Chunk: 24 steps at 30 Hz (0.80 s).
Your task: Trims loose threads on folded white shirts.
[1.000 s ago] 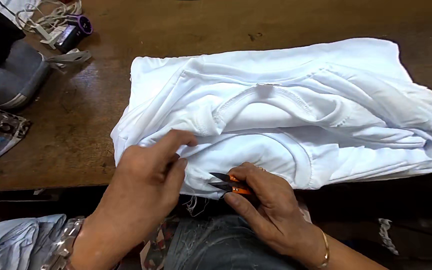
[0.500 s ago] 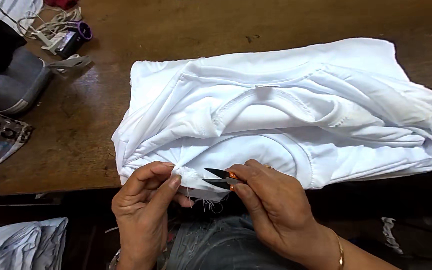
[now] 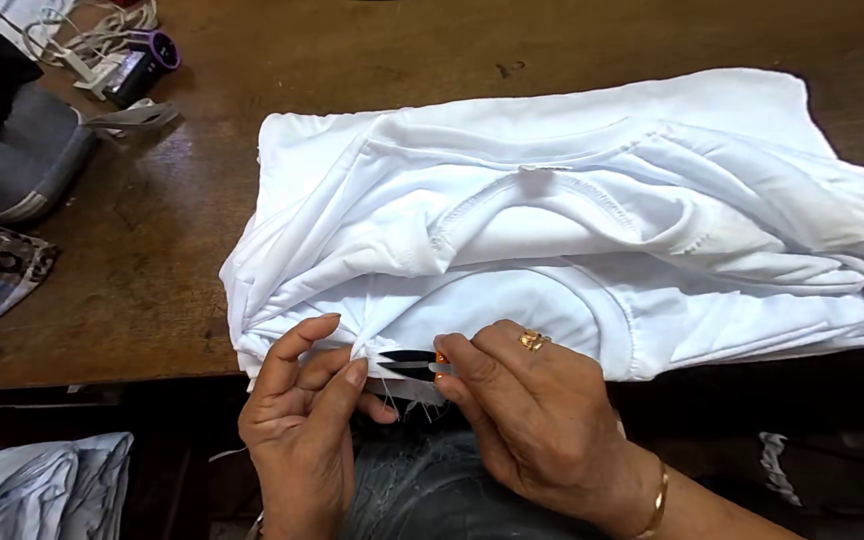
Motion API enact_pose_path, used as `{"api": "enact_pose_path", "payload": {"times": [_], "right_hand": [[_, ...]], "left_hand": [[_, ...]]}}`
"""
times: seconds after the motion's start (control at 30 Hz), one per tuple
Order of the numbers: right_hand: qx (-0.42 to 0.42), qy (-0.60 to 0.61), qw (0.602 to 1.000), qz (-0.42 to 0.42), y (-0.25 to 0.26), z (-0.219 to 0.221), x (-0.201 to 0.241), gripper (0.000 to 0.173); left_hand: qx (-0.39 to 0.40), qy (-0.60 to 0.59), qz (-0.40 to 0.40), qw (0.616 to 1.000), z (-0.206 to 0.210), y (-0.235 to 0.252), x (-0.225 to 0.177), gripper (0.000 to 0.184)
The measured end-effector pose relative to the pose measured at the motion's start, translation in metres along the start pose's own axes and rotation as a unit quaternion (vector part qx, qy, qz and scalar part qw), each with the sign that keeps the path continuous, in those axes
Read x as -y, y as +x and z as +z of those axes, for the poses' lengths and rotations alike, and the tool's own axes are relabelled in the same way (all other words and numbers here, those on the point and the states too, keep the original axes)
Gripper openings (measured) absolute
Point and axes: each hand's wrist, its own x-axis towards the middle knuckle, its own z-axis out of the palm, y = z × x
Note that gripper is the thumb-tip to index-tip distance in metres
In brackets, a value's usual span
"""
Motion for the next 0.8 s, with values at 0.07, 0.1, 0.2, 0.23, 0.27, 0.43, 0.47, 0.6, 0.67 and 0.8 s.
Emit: {"api": "enact_pose_path", "payload": {"times": [0.07, 0.1, 0.2, 0.23, 0.27, 0.43, 0.47, 0.6, 0.67, 0.8], "right_hand": [[0.000, -0.005, 1.000, -0.003, -0.001, -0.002, -0.001, 0.030], [0.001, -0.007, 1.000, -0.004, -0.002, -0.003, -0.001, 0.030], [0.009, -0.011, 1.000, -0.006, -0.001, -0.003, 0.000, 0.028], [0.009, -0.010, 1.000, -0.006, -0.001, -0.003, 0.001, 0.028], [0.009, -0.011, 1.000, -0.006, 0.000, -0.002, 0.001, 0.028], [0.010, -0.017, 1.000, -0.008, 0.004, 0.001, 0.003, 0.027], [0.009, -0.016, 1.000, -0.009, 0.004, 0.001, 0.003, 0.026], [0.009, -0.008, 1.000, -0.015, 0.005, 0.001, 0.001, 0.023], [0.026, 0.030, 0.999, -0.026, 0.003, -0.001, -0.003, 0.023], [0.058, 0.212, 0.976, 0.000, -0.002, -0.006, -0.008, 0.039]], "left_hand": [[-0.006, -0.005, -0.007, 1.000, -0.001, -0.001, 0.000, 0.037], [-0.007, -0.004, -0.007, 1.000, -0.001, -0.001, -0.001, 0.037], [-0.010, 0.010, -0.006, 1.000, 0.000, -0.002, -0.001, 0.039], [-0.010, 0.016, -0.005, 1.000, 0.001, -0.003, -0.001, 0.040], [-0.012, 0.022, -0.005, 1.000, 0.001, -0.003, -0.001, 0.041], [-0.009, 0.019, -0.010, 1.000, 0.001, -0.005, -0.001, 0.042], [-0.009, 0.019, -0.012, 1.000, 0.001, -0.005, -0.001, 0.042], [-0.016, 0.019, -0.022, 0.999, 0.002, -0.006, -0.001, 0.042], [-0.021, 0.019, -0.026, 0.999, 0.003, -0.006, -0.001, 0.043], [-0.016, 0.030, -0.014, 0.999, 0.003, -0.005, -0.002, 0.045]]}}
